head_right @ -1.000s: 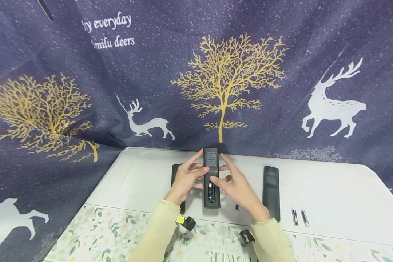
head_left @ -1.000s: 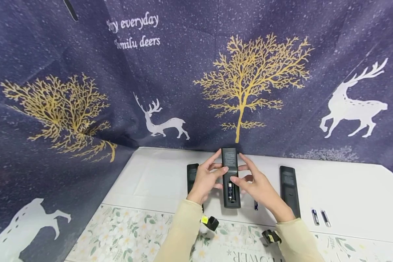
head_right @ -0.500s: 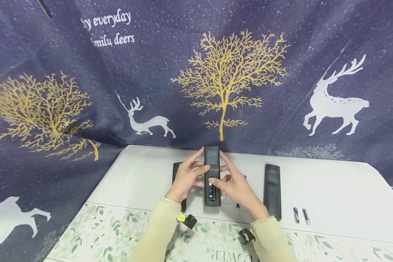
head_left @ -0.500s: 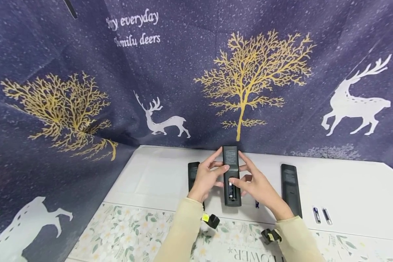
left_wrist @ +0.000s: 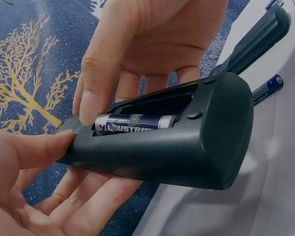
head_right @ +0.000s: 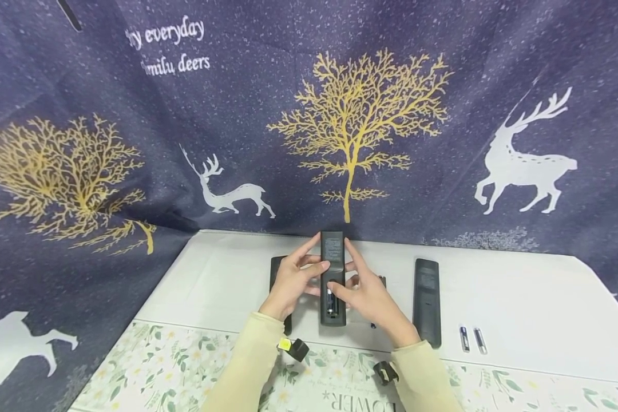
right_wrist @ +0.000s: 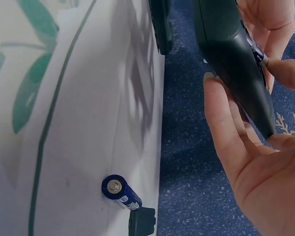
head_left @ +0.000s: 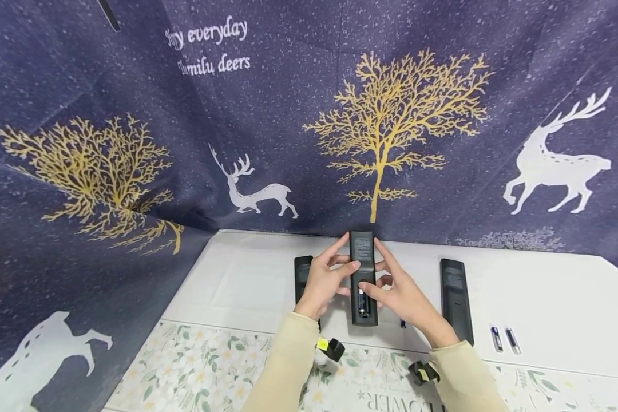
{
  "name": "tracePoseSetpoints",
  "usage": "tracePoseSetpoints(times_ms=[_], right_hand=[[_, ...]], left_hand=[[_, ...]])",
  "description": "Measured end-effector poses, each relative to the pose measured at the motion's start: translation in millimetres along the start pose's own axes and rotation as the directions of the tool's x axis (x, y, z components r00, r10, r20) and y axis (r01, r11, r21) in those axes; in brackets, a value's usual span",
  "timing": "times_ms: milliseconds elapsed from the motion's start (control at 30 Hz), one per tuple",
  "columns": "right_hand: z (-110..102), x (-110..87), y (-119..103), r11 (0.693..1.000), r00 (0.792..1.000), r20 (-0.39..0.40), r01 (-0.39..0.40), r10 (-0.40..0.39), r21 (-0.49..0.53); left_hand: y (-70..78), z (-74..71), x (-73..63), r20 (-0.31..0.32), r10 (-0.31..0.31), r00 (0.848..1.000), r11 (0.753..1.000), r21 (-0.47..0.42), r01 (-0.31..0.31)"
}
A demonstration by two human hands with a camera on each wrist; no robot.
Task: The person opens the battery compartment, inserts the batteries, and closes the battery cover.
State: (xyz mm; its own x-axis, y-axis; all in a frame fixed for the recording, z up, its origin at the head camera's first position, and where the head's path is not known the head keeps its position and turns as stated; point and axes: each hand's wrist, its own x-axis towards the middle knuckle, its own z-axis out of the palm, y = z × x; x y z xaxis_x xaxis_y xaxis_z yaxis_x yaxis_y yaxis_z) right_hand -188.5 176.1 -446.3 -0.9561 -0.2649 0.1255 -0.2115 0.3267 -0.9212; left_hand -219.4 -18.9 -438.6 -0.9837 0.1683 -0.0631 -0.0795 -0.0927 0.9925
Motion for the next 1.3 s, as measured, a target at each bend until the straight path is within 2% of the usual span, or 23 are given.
tracePoseSetpoints(times_ms=[433,867,1300], right_hand=[[1.8,0.4,-4.8,0.999,0.999,0.015,-0.035,0.035,-0.008],[1.8,-0.3,-5.4,1.000,0.999,0.043,-0.018,0.017,0.022],[1.9,0.1,-3.8,0.999,0.999,0.035,-0.021,0.020,0.035]], left_hand=[[3.0,-1.2,-0.1,-0.012,0.009,1.000,1.000,-0.022,-0.009],[3.9,0.7,-1.5,-0.017,0.006,1.000,1.000,0.004,-0.006],[1.6,1.4,-0.9,-0.019,0.021,1.000,1.000,0.007,-0.021]])
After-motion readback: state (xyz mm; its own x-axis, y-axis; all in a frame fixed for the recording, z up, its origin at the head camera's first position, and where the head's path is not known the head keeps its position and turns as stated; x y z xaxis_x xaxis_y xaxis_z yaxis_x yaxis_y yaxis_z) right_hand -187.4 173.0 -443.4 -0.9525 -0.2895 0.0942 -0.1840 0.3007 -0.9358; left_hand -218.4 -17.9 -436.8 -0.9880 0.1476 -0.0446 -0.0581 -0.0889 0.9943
